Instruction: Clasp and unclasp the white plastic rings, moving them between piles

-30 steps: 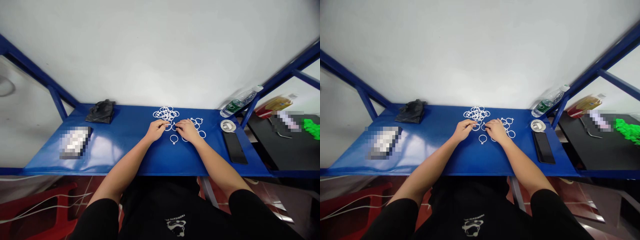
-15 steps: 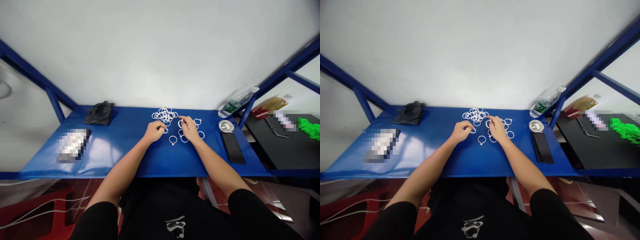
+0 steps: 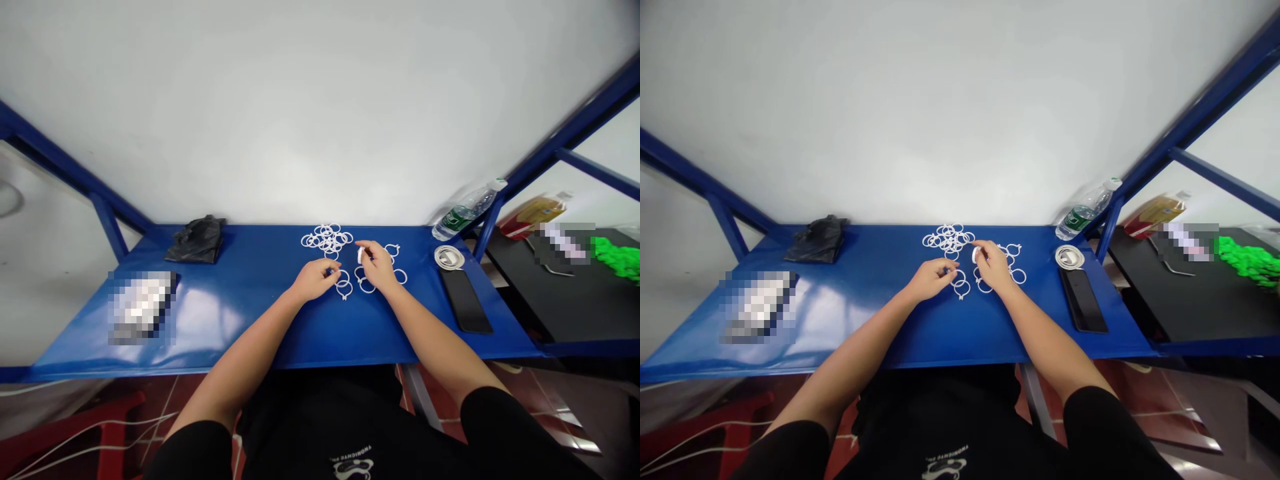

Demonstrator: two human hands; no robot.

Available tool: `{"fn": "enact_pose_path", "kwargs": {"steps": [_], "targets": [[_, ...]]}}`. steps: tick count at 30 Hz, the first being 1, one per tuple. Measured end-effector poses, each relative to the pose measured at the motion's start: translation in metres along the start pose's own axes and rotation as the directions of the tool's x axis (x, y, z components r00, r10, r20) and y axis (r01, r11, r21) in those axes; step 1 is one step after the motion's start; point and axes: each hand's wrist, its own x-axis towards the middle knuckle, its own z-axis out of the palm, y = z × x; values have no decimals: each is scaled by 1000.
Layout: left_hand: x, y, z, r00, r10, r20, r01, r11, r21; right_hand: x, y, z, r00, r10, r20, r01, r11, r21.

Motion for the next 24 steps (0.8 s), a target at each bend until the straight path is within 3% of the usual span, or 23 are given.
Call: {"fn": "enact_pose_path", "kwargs": {"steps": [3, 9, 15, 18, 24], "targets": [[-1, 0, 0, 999, 45, -7, -44, 992, 123, 1, -4, -2, 1000, -25, -15, 25, 1000, -18], [3, -12, -9, 990, -24, -139, 68, 946, 317, -1, -4, -1, 995, 93, -47, -92, 996, 18], [6, -11, -6, 994, -63, -85, 97, 857, 507, -5, -4, 0, 995, 73, 68, -75, 997, 24], [7, -10, -4, 994, -69, -81, 101, 847, 522, -6, -7, -1, 993, 44, 106, -41, 999, -31], [8, -14, -9, 994, -51, -92, 88, 883, 461, -3, -10, -1, 996, -62, 60, 66, 995, -72]]}}
